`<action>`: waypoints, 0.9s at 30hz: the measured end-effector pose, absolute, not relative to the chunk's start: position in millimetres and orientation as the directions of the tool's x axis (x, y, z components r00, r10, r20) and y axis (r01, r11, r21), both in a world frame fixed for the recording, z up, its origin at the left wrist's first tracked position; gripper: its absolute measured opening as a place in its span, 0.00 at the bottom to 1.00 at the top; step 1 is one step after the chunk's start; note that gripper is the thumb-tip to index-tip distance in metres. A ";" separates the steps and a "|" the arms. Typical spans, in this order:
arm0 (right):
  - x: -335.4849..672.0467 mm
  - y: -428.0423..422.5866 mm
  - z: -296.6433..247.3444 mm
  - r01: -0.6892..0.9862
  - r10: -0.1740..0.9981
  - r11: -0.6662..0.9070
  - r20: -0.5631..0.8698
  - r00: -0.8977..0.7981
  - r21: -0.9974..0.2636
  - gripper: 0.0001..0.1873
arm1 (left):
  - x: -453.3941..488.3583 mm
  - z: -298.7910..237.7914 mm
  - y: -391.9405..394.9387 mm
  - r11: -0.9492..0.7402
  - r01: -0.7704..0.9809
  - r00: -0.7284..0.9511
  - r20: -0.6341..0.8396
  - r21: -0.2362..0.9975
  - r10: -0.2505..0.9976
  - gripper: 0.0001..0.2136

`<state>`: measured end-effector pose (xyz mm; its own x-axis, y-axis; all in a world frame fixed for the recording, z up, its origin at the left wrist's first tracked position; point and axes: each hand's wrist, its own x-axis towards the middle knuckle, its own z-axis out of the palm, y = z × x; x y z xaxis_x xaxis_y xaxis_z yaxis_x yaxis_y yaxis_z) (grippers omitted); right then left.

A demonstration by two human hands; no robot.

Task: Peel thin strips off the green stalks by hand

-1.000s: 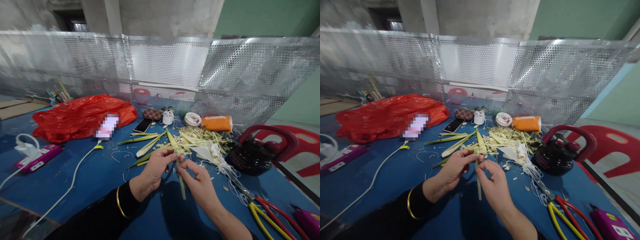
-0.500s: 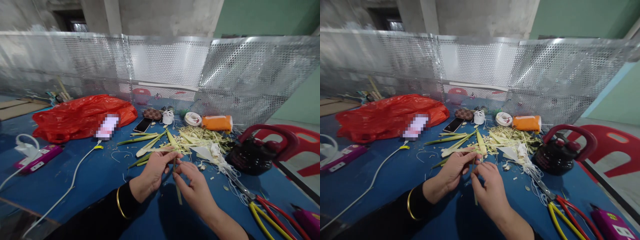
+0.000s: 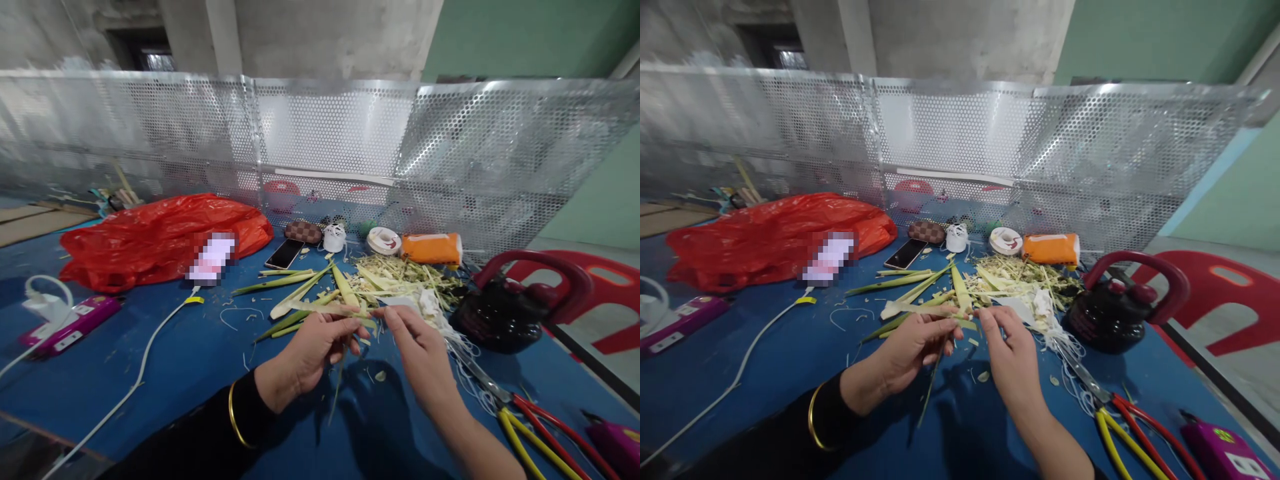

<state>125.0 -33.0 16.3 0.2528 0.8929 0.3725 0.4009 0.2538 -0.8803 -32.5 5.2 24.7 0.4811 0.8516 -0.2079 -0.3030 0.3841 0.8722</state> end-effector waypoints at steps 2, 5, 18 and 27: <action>126.4 -29.1 16.0 0.227 0.953 0.147 0.199 0.229 -0.963 0.20 | -33.0 24.7 3.0 0.392 -0.228 0.535 -0.222 0.891 0.815 0.13; 123.2 -27.7 13.0 -0.046 0.994 0.024 0.019 0.111 -0.999 0.19 | -34.0 22.6 1.6 0.380 -0.147 0.575 -0.234 0.913 0.784 0.12; 112.4 -31.1 8.5 -0.127 0.982 0.055 0.031 0.184 -0.990 0.14 | -27.7 16.5 -1.0 0.351 -0.049 0.532 -0.273 0.935 0.802 0.13; 124.7 -23.4 6.5 0.252 0.870 0.181 0.275 0.410 -0.950 0.16 | -27.5 19.6 -3.0 0.347 0.031 0.488 -0.317 0.937 0.813 0.09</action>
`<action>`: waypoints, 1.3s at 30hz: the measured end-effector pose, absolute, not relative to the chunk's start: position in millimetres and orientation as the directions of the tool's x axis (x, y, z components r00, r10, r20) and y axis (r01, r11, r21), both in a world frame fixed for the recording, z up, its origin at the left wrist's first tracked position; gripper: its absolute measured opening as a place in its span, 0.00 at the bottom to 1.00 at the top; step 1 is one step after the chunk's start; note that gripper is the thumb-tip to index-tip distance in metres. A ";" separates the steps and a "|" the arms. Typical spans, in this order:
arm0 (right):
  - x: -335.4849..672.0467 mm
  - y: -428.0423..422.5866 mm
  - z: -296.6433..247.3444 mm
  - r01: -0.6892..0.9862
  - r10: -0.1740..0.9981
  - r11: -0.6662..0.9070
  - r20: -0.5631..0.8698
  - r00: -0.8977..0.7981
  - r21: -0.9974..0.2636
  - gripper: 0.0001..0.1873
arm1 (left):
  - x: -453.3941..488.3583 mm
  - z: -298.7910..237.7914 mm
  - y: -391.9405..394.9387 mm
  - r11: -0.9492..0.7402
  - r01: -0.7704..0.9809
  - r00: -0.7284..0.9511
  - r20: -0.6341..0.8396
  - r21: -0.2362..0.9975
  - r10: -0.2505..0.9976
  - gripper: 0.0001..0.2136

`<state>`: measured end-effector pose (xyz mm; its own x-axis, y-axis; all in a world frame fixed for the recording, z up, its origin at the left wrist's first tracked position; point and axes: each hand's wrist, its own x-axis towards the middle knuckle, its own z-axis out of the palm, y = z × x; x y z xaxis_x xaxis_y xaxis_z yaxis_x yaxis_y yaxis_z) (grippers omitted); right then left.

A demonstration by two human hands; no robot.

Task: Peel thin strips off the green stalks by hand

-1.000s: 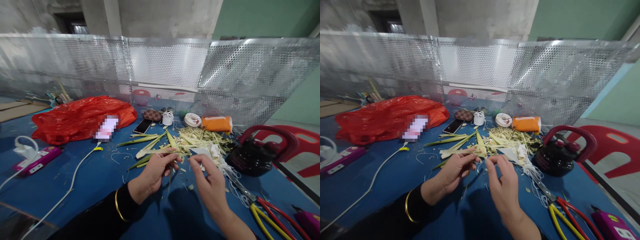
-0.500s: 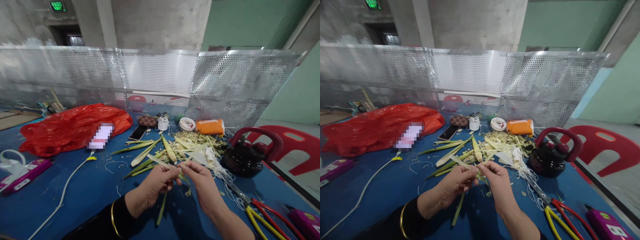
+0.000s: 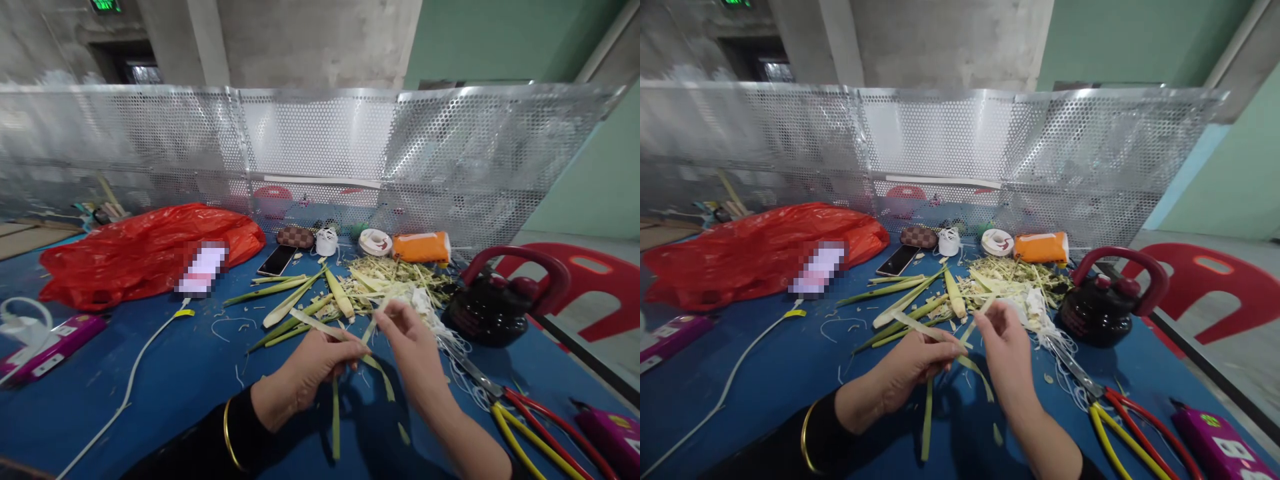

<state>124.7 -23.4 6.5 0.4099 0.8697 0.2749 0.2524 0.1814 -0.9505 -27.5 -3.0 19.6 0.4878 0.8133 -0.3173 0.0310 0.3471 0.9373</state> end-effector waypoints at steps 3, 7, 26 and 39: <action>135.3 -22.8 12.2 0.606 0.647 0.280 0.612 0.455 -0.745 0.26 | -28.4 19.5 -3.2 0.357 0.060 0.532 -0.332 0.932 0.779 0.11; 153.1 -17.1 18.5 0.703 0.540 0.257 0.702 0.464 -0.663 0.32 | -30.7 16.7 -1.4 0.375 0.042 0.571 -0.331 0.926 0.751 0.12; 119.7 -28.2 21.3 0.090 1.000 -0.005 -0.006 -0.010 -0.996 0.09 | -31.8 15.1 -5.6 0.237 0.158 0.722 -0.276 0.958 0.634 0.06; 112.7 -30.1 18.6 0.042 0.994 0.052 0.056 0.094 -0.998 0.09 | -28.3 15.9 -7.1 0.265 0.194 0.748 -0.317 0.945 0.583 0.07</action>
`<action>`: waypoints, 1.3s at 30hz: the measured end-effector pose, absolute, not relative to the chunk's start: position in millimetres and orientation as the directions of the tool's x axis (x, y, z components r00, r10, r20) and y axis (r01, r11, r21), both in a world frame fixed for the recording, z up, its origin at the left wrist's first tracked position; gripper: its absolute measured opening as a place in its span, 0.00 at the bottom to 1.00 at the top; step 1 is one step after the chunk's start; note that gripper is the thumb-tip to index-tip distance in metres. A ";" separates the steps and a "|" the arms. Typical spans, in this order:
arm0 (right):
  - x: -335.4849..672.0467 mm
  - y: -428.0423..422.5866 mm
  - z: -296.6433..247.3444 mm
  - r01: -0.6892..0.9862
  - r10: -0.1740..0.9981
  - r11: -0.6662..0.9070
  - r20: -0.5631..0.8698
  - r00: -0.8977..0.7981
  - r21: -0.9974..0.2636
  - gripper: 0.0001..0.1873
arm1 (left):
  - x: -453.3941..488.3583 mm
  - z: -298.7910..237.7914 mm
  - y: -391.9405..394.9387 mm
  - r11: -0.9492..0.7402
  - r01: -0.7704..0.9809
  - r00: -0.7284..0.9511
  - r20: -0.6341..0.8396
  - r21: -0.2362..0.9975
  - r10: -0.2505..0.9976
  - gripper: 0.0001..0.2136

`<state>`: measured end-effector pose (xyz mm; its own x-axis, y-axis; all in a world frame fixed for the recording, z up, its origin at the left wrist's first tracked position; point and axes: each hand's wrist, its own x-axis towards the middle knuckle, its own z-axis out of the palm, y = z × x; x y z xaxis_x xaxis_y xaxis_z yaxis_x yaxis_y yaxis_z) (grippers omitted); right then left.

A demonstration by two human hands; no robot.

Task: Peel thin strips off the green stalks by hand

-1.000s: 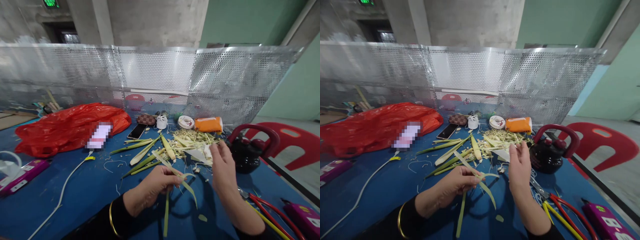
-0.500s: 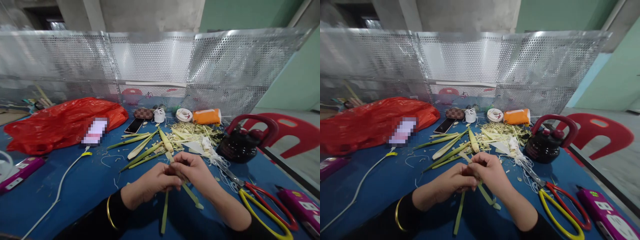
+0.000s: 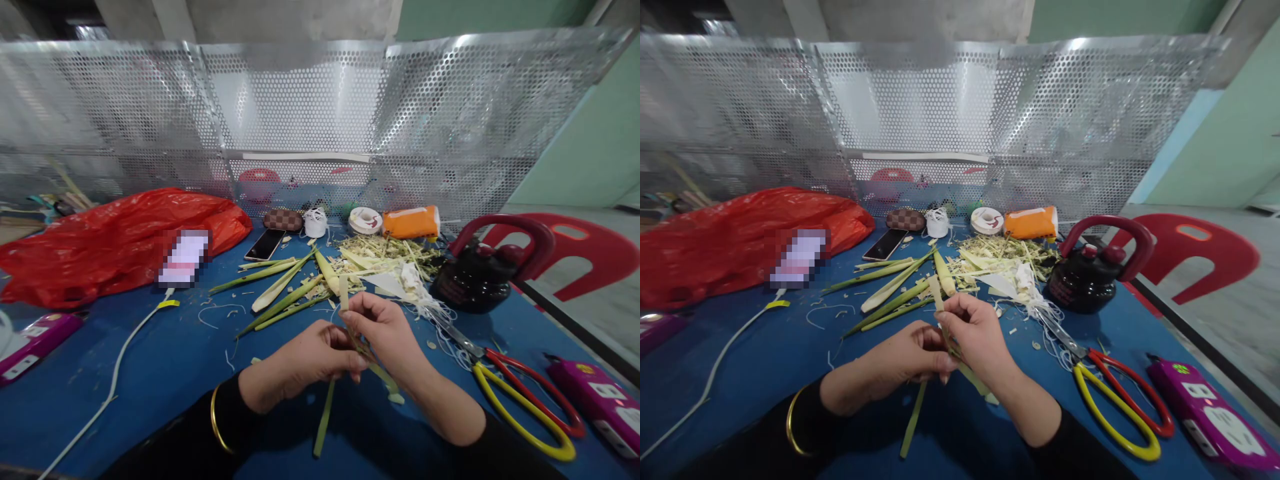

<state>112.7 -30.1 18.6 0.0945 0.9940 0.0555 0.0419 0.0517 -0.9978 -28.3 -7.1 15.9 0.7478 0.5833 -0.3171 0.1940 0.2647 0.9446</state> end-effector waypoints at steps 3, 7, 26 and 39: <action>112.4 -31.2 19.4 0.004 0.997 -0.019 -0.019 0.069 -1.000 0.11 | -28.6 16.2 -7.5 0.302 0.181 0.732 -0.334 0.936 0.594 0.11; 111.6 -31.5 18.0 -0.035 0.996 -0.076 -0.078 0.051 -0.997 0.13 | -27.0 13.2 -8.7 0.335 0.185 0.692 -0.364 0.924 0.623 0.11; 109.1 -32.3 9.3 0.153 0.975 0.164 0.184 0.123 -0.974 0.07 | -23.7 11.2 -14.2 0.349 0.175 0.712 -0.363 0.921 0.601 0.08; 127.5 -20.4 12.6 0.244 0.981 0.130 0.161 0.110 -0.961 0.13 | -28.6 14.7 -8.3 0.438 0.164 0.663 -0.427 0.884 0.615 0.16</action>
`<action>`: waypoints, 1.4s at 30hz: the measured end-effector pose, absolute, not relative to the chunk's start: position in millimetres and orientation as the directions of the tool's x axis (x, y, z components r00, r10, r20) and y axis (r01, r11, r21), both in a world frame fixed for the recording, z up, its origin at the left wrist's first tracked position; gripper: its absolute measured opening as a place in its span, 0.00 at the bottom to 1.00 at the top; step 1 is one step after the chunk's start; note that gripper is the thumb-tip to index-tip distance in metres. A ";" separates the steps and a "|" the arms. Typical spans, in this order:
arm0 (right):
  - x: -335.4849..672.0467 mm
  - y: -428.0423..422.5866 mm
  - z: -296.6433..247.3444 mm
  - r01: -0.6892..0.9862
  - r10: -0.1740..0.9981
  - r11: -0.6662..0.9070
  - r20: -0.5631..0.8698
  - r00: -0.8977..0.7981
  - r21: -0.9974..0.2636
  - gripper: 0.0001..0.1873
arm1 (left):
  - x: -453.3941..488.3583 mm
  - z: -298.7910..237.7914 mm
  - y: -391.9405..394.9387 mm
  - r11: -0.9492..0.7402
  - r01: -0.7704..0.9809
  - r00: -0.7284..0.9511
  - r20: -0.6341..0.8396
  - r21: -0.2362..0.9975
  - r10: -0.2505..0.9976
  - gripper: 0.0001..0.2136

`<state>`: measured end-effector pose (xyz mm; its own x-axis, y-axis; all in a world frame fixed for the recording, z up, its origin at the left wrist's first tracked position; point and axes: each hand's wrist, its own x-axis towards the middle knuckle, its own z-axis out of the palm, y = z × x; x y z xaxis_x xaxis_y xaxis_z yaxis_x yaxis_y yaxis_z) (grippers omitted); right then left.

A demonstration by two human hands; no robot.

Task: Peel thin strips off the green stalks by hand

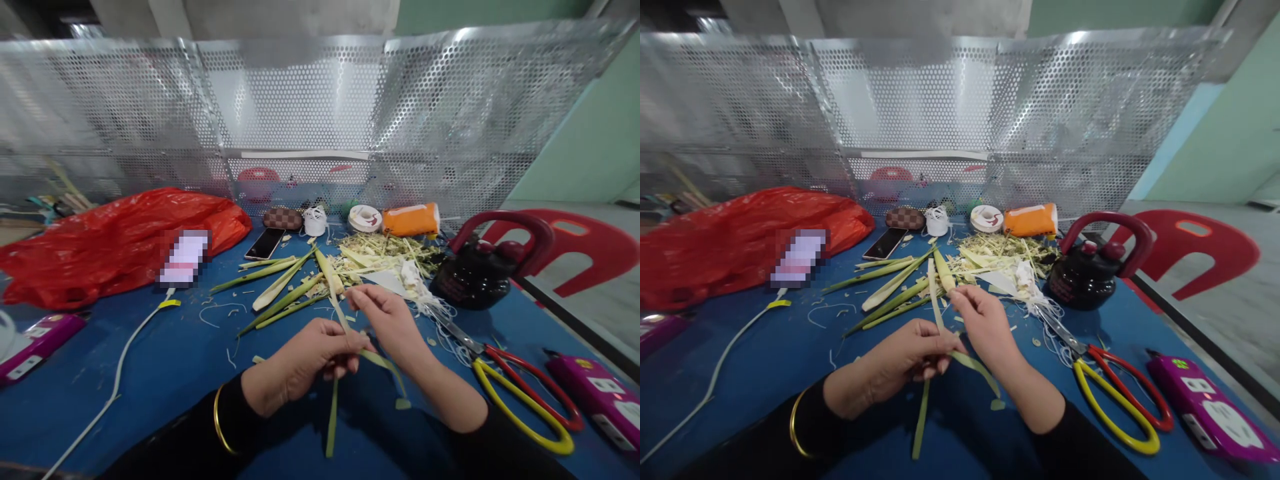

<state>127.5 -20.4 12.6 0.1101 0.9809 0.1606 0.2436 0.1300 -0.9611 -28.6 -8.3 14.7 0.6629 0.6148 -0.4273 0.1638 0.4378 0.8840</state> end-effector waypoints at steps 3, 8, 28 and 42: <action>142.2 -16.0 16.4 0.331 0.969 0.130 0.191 0.159 -0.934 0.17 | -29.5 18.5 -4.2 0.458 0.064 0.608 -0.399 0.887 0.687 0.18; 147.6 -18.0 20.3 0.414 0.980 0.073 0.143 0.139 -0.907 0.25 | -29.0 16.8 0.5 0.409 -0.048 0.613 -0.296 0.911 0.732 0.21; 120.8 -26.2 8.7 -0.028 0.973 0.050 0.042 0.226 -0.998 0.16 | -28.1 22.1 -3.9 0.324 0.079 0.603 -0.304 0.943 0.738 0.15; 139.0 -23.0 17.1 0.385 0.991 0.122 0.131 -0.002 -0.915 0.12 | -31.2 17.8 6.2 0.405 -0.072 0.480 -0.324 0.912 0.815 0.16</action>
<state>139.0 -23.0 17.1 -0.0022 0.9913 0.1313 0.3846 0.1220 -0.9150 -31.2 6.2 17.8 0.4803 0.8149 -0.3243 -0.0715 0.4049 0.9116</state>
